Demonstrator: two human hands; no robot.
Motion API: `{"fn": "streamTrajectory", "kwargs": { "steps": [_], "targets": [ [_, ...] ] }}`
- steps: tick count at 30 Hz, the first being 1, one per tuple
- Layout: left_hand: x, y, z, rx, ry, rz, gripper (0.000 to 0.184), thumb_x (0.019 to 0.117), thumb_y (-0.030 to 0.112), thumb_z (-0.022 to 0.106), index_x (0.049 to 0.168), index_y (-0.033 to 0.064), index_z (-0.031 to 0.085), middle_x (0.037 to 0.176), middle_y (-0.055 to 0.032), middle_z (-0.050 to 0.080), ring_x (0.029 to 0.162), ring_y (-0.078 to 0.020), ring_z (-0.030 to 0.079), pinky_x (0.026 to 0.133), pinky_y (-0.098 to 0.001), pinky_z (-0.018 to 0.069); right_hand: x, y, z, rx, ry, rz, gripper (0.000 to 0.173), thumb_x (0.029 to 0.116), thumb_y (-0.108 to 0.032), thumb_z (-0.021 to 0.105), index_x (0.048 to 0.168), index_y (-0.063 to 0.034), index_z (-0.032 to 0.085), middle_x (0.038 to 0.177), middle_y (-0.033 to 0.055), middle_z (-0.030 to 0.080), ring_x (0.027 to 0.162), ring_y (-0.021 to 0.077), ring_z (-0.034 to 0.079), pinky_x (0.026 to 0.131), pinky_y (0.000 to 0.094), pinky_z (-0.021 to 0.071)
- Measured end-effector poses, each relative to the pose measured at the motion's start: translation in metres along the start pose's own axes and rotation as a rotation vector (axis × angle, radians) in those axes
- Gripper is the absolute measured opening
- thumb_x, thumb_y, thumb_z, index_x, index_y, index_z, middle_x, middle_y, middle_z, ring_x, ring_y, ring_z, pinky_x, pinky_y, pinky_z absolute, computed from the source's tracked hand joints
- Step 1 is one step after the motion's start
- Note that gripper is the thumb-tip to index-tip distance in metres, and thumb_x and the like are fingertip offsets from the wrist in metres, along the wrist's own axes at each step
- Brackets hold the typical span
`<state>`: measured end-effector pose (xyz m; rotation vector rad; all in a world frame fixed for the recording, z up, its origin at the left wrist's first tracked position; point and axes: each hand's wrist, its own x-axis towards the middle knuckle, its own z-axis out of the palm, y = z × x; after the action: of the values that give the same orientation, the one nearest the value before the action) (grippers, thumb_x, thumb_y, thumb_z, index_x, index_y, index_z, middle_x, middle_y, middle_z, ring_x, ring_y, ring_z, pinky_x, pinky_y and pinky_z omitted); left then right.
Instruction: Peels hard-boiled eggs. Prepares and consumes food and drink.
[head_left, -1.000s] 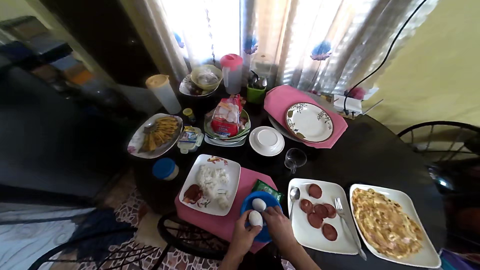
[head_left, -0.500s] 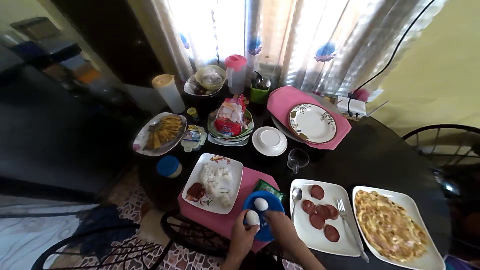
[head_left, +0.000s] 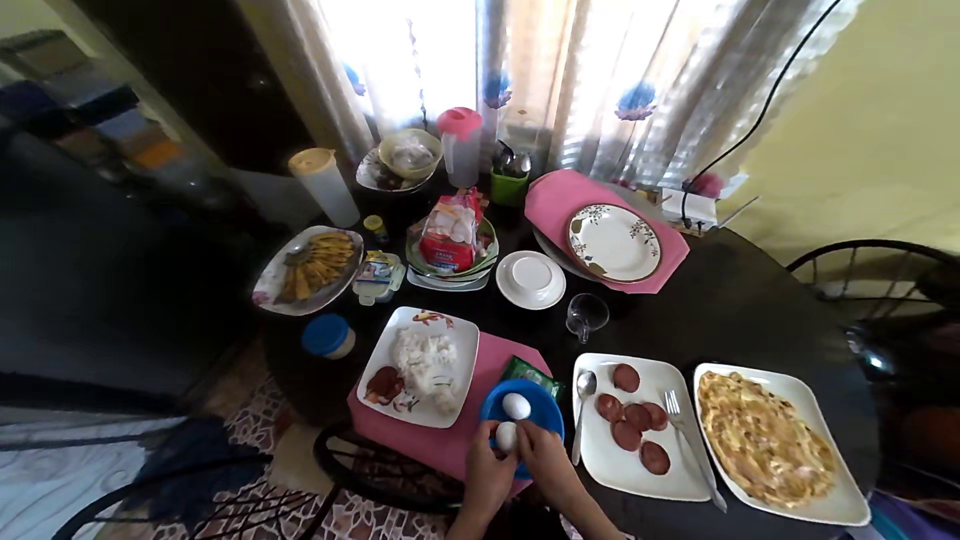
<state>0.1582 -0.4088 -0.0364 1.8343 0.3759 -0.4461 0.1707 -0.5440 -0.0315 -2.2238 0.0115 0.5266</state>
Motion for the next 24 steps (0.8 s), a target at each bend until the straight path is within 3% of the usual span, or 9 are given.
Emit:
{"fn": "streamTrajectory", "kwargs": {
  "steps": [6,9,16,18,20,21,24],
  "targets": [
    [0.001,-0.002,-0.002,-0.032,-0.027,-0.011,0.055,0.0868,0.009,0.077,0.134,-0.0065,0.055,0.128,-0.0238,0.063,0.108,-0.0297,0.069,0.093,-0.0426,0.0583,0.003,0.003,0.001,-0.018,0.002,-0.003,0.035,0.1075,-0.015,0.042,0.116,0.0060,0.069,0.100,0.0249,0.072,0.099,0.0374,0.071,0.093,0.0523,0.0541],
    [0.001,-0.003,-0.003,-0.075,-0.044,-0.004,0.056,0.0868,0.010,0.078,0.135,-0.0067,0.055,0.127,-0.0237,0.063,0.109,-0.0290,0.068,0.094,-0.0418,0.0579,0.003,0.009,0.003,0.015,0.063,-0.038,0.031,0.1060,-0.013,0.045,0.110,0.0067,0.069,0.091,0.0227,0.071,0.089,0.0351,0.071,0.085,0.0506,0.0560],
    [0.003,-0.017,-0.006,-0.321,-0.193,0.012,0.058,0.0879,0.009,0.074,0.140,-0.0047,0.051,0.131,-0.0224,0.061,0.112,-0.0258,0.067,0.093,-0.0391,0.0585,0.000,0.016,0.002,0.020,0.153,-0.079,0.030,0.1052,-0.013,0.047,0.105,0.0068,0.070,0.086,0.0212,0.071,0.082,0.0339,0.072,0.080,0.0495,0.0574],
    [0.003,-0.018,-0.009,-0.399,-0.241,-0.013,0.060,0.0892,0.007,0.072,0.143,-0.0035,0.048,0.134,-0.0222,0.058,0.113,-0.0262,0.066,0.094,-0.0396,0.0585,0.002,0.015,-0.001,-0.042,0.107,-0.024,0.031,0.1063,-0.014,0.046,0.111,0.0051,0.070,0.096,0.0224,0.072,0.092,0.0363,0.072,0.086,0.0519,0.0562],
    [0.005,-0.019,-0.013,-0.430,-0.259,-0.026,0.060,0.0896,0.005,0.070,0.145,-0.0028,0.047,0.137,-0.0227,0.056,0.114,-0.0277,0.065,0.095,-0.0414,0.0585,0.006,0.013,-0.004,-0.237,0.004,0.027,0.031,0.1060,-0.011,0.047,0.125,-0.0007,0.069,0.120,0.0210,0.071,0.116,0.0383,0.067,0.100,0.0558,0.0529],
    [0.006,-0.020,-0.015,-0.429,-0.269,-0.018,0.060,0.0895,0.004,0.069,0.145,-0.0026,0.046,0.137,-0.0224,0.056,0.115,-0.0275,0.065,0.095,-0.0414,0.0585,0.008,0.013,-0.003,-0.354,-0.004,0.002,0.031,0.1027,-0.005,0.050,0.126,-0.0032,0.070,0.124,0.0200,0.070,0.120,0.0391,0.065,0.099,0.0572,0.0529],
    [0.007,-0.018,-0.020,-0.411,-0.278,0.007,0.062,0.0888,0.004,0.068,0.147,-0.0012,0.045,0.140,-0.0213,0.055,0.117,-0.0265,0.064,0.095,-0.0405,0.0581,0.016,0.021,0.006,-0.599,0.047,-0.115,0.029,0.0928,0.005,0.058,0.115,-0.0037,0.074,0.113,0.0191,0.073,0.116,0.0411,0.065,0.091,0.0566,0.0541]
  ]
}}
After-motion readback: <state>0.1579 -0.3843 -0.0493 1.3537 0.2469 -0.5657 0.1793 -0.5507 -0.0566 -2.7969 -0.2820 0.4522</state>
